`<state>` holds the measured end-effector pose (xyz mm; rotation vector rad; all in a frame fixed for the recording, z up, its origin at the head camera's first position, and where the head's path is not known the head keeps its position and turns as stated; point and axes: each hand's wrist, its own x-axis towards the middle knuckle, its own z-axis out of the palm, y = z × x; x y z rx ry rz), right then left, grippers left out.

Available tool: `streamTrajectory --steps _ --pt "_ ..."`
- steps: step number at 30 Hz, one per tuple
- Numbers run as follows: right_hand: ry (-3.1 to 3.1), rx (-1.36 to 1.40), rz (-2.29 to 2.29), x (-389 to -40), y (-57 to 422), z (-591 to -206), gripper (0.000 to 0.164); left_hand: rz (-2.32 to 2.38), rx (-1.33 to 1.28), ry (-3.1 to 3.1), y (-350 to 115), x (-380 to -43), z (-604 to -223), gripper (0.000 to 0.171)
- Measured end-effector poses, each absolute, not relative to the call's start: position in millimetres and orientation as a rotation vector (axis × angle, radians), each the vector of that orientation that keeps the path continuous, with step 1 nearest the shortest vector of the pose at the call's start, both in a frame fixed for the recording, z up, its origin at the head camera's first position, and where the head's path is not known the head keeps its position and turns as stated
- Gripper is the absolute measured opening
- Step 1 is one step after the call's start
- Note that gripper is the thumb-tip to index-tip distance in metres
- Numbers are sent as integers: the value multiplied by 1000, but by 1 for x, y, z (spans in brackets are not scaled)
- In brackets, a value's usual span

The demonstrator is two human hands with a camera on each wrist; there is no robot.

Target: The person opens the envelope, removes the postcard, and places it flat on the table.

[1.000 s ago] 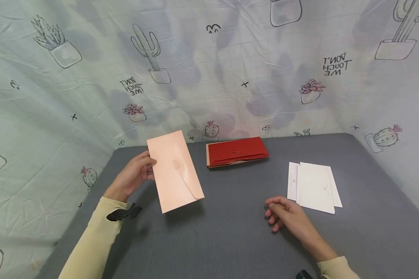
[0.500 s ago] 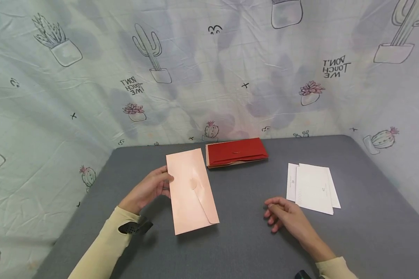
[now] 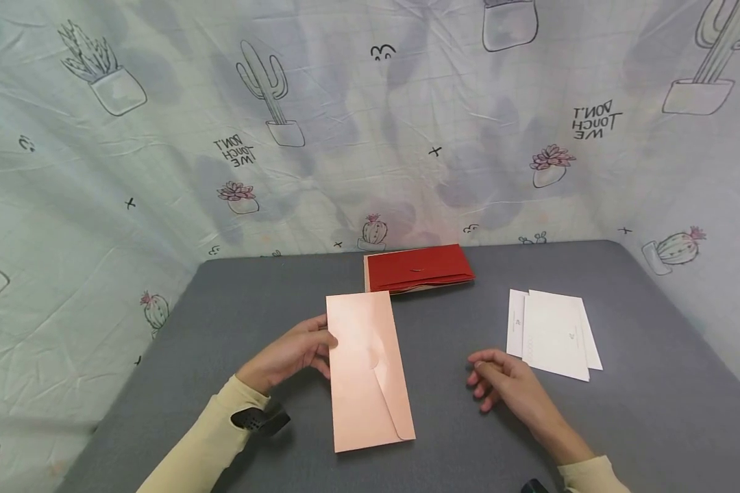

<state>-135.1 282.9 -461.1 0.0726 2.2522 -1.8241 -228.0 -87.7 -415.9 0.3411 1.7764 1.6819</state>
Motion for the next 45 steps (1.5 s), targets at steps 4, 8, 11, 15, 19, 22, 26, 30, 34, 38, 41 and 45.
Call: streamTrajectory --steps 4,8,11,15,19,22,26,30,34,38,41,45 --pt "2257 77 -1815 -135 283 -461 39 1665 356 1745 -82 -223 -422 47" --pt "2261 72 -1823 -134 283 -462 39 1636 375 1743 -76 -219 -428 51" --pt "2263 72 -1829 -134 282 -462 39 1614 373 1746 -71 -216 -434 55" --pt "2270 78 -1818 -135 282 -462 39 1592 362 1739 -65 -213 -443 56" --pt "2280 75 -1808 -136 283 -462 39 1583 351 1732 -62 -209 -448 48" --pt "2280 78 -1811 -135 282 -462 39 1567 341 1753 -60 -208 -448 38" --pt "2277 75 -1815 -134 282 -463 39 1510 339 1793 -58 -205 -447 29" --pt "2274 82 -1812 -135 283 -463 38 1421 345 1860 -56 -203 -444 22" --pt "2283 44 -1818 -136 284 -462 38 1317 364 1959 -58 -201 -440 19" --pt "2282 27 -1826 -136 285 -461 38 1204 396 2091 -62 -202 -433 21" --pt "2272 30 -1822 -137 285 -462 39 1067 500 2276 -65 -200 -426 20" --pt "2264 37 -1815 -136 284 -464 39 762 758 2523 -61 -190 -412 16"
